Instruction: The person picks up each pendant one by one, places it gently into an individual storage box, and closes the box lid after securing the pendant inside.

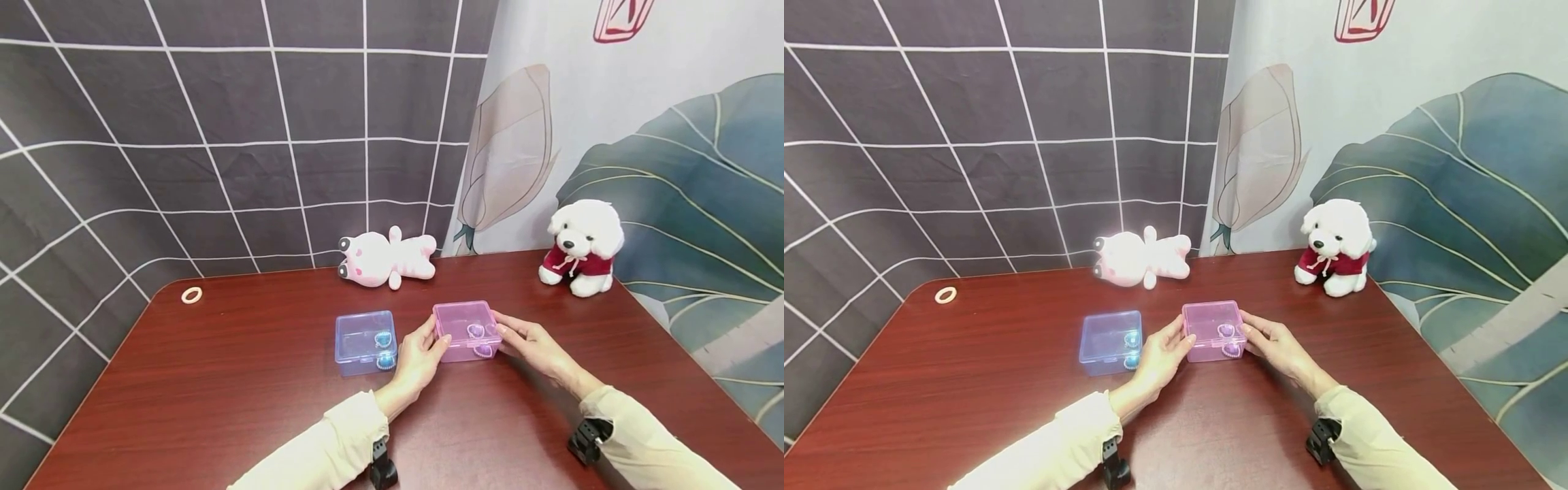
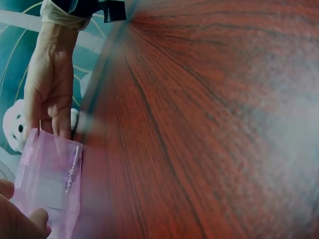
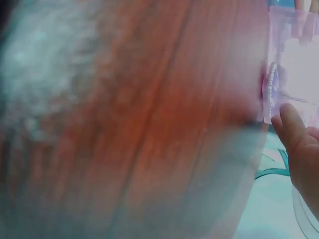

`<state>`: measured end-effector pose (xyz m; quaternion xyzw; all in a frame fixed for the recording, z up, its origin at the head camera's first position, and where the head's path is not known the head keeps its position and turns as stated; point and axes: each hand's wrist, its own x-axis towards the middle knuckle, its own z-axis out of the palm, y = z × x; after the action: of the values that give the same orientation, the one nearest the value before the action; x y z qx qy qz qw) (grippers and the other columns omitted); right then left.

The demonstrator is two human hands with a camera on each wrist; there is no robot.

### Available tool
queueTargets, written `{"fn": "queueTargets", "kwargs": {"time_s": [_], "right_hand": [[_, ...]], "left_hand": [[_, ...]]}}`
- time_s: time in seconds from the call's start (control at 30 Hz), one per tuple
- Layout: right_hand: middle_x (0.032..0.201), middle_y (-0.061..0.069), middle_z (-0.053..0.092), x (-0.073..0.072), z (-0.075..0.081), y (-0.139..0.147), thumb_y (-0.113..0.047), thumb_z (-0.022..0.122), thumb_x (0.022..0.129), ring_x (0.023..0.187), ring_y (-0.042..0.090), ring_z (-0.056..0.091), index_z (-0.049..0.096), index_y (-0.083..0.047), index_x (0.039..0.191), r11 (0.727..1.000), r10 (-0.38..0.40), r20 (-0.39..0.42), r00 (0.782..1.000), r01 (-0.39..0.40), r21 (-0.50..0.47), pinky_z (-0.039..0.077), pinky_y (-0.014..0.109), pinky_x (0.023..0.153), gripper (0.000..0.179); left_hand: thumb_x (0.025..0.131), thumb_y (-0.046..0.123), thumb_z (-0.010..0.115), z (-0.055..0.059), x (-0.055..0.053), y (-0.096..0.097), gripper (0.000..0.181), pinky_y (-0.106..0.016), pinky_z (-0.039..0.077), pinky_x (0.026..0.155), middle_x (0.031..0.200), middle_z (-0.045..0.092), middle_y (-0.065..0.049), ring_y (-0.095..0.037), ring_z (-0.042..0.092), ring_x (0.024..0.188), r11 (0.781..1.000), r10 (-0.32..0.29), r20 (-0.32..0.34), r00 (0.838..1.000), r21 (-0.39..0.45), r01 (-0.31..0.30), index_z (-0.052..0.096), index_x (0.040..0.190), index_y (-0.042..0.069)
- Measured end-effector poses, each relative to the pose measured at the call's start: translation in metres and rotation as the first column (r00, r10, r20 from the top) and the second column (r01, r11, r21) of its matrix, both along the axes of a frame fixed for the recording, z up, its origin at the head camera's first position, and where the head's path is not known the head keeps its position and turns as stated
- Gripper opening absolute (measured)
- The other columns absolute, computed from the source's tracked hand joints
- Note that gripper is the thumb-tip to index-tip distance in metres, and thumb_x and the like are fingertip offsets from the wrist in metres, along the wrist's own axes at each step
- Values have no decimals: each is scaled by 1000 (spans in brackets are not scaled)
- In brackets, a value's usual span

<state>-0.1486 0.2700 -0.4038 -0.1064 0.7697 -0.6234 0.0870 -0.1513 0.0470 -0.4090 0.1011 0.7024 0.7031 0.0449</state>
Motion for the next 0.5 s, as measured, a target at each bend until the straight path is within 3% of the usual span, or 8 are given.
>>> {"fn": "queueTargets", "kwargs": {"time_s": [0.23, 0.5], "right_hand": [[140, 32, 36, 1, -2, -2, -5, 47, 97, 111, 5, 56, 30, 12, 140, 997, 28, -88, 996, -22, 76, 48, 18, 88, 49], [142, 33, 33, -1, -3, -1, -8, 46, 98, 109, 6, 57, 27, 11, 142, 999, 27, -31, 999, -26, 35, 49, 25, 89, 51]], "left_hand": [[89, 8, 61, -1, 2, 1, 52, -37, 38, 103, 139, 43, -22, -31, 45, 126, 998, 28, -47, 998, -46, -30, 42, 135, -8], [86, 3, 62, 0, 1, 6, 50, -36, 41, 100, 130, 52, -23, -30, 50, 121, 993, 94, -54, 994, -63, -97, 47, 132, -9]]}}
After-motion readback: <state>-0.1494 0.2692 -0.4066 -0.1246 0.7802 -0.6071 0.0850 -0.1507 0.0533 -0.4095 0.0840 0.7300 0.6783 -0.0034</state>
